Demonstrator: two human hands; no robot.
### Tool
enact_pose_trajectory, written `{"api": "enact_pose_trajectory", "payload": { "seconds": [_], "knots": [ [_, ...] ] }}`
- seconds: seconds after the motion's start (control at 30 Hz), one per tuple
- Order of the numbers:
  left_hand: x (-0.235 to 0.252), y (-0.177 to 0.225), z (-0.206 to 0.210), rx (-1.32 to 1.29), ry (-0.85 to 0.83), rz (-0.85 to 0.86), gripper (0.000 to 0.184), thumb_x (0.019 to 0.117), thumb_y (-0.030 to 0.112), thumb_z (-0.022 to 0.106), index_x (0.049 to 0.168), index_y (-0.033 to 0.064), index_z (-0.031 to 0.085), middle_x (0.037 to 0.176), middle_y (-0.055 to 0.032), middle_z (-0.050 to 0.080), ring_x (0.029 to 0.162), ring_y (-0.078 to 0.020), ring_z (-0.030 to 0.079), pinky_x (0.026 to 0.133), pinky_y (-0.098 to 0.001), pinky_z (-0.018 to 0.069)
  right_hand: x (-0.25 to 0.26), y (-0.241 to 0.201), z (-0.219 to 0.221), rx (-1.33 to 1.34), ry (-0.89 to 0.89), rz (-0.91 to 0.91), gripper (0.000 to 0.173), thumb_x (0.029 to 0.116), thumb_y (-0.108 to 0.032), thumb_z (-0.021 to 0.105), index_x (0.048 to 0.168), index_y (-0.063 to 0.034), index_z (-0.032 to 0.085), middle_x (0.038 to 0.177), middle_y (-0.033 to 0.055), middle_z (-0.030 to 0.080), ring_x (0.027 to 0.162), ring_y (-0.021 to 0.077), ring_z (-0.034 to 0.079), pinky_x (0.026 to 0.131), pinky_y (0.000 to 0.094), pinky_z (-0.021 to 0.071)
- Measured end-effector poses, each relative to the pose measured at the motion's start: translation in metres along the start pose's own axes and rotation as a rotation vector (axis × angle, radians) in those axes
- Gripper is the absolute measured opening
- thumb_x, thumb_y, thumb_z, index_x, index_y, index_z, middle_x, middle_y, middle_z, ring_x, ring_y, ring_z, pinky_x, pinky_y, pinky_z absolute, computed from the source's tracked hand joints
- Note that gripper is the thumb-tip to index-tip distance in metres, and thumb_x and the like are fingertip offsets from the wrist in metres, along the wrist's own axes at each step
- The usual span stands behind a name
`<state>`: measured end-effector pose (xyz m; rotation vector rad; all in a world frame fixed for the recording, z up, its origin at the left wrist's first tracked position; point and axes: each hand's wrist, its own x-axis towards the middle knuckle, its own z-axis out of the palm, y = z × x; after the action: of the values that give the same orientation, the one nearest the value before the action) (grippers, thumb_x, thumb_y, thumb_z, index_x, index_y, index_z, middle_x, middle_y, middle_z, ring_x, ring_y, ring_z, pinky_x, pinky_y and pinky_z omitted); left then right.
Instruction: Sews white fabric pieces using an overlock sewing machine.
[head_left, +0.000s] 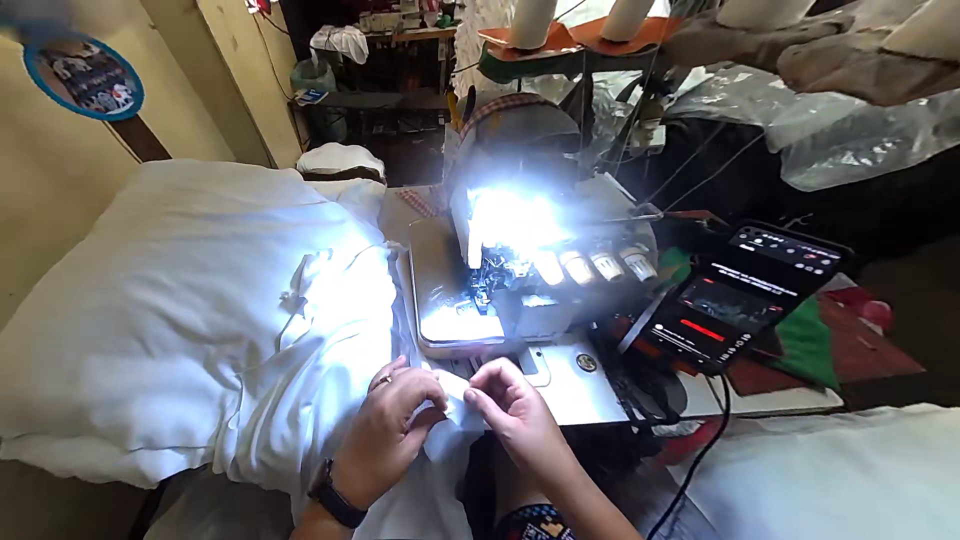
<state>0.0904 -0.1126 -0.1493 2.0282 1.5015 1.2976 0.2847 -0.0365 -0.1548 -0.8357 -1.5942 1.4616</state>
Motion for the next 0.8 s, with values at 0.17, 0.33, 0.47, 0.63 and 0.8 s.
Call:
{"api": "enact_pose_trajectory", "payload": {
  "seconds": [0.17, 0.33, 0.47, 0.63, 0.8],
  "knots": [
    [0.03, 0.017, -0.014, -0.16, -0.079, 0.019, 0.009, 0.1012, 0.021, 0.063, 0.102, 0.015, 0.069, 0.101, 0.0033, 0.07, 0.105, -0.0077, 0.064, 0.105, -0.0378, 0.047, 0.0, -0.012, 0.001, 0.285, 0.005, -0.065, 0.029, 0.083, 0.007, 0.071, 0.107, -0.0039, 0.058, 0.094, 0.0011, 0.068, 0.08, 0.0067, 0.067, 0.073, 0.0222, 0.0587],
    [0.04, 0.024, -0.014, -0.032, -0.108, 0.075, 0.011, 0.1022, 0.022, 0.061, 0.102, 0.0144, 0.069, 0.1, 0.0031, 0.072, 0.103, -0.0077, 0.067, 0.108, -0.0408, 0.0462, -0.006, -0.019, 0.003, 0.301, 0.02, -0.107, 0.028, 0.0864, 0.008, 0.066, 0.112, -0.0022, 0.062, 0.1, 0.0004, 0.07, 0.089, 0.0055, 0.068, 0.081, 0.0222, 0.0588],
    [0.044, 0.027, -0.013, 0.032, -0.03, -0.041, 0.016, 0.0945, 0.025, 0.071, 0.106, 0.0138, 0.07, 0.097, 0.0061, 0.072, 0.098, -0.0059, 0.066, 0.103, -0.0408, 0.0467, -0.008, -0.021, 0.006, 0.311, -0.001, -0.156, 0.028, 0.0877, 0.009, 0.064, 0.112, -0.0041, 0.062, 0.101, -0.0009, 0.071, 0.091, 0.0048, 0.068, 0.082, 0.0225, 0.0588],
    [0.05, 0.027, -0.018, -0.193, -0.107, -0.077, 0.013, 0.0967, 0.02, 0.07, 0.103, 0.0098, 0.073, 0.097, 0.0045, 0.073, 0.098, -0.0039, 0.065, 0.099, -0.031, 0.0491, -0.007, -0.02, 0.008, 0.287, 0.032, -0.169, 0.03, 0.0863, 0.01, 0.065, 0.114, -0.0024, 0.061, 0.1, -0.0001, 0.07, 0.091, 0.0055, 0.068, 0.082, 0.0221, 0.0588],
    [0.059, 0.028, -0.021, -0.178, -0.193, -0.183, 0.031, 0.0947, 0.037, 0.071, 0.115, 0.0132, 0.074, 0.107, 0.0008, 0.068, 0.103, -0.0057, 0.061, 0.093, -0.0263, 0.0507, -0.006, -0.025, 0.006, 0.302, 0.014, -0.226, 0.027, 0.0874, 0.007, 0.067, 0.11, -0.0075, 0.063, 0.099, -0.0014, 0.071, 0.089, 0.0043, 0.069, 0.082, 0.0211, 0.059]
  ]
}}
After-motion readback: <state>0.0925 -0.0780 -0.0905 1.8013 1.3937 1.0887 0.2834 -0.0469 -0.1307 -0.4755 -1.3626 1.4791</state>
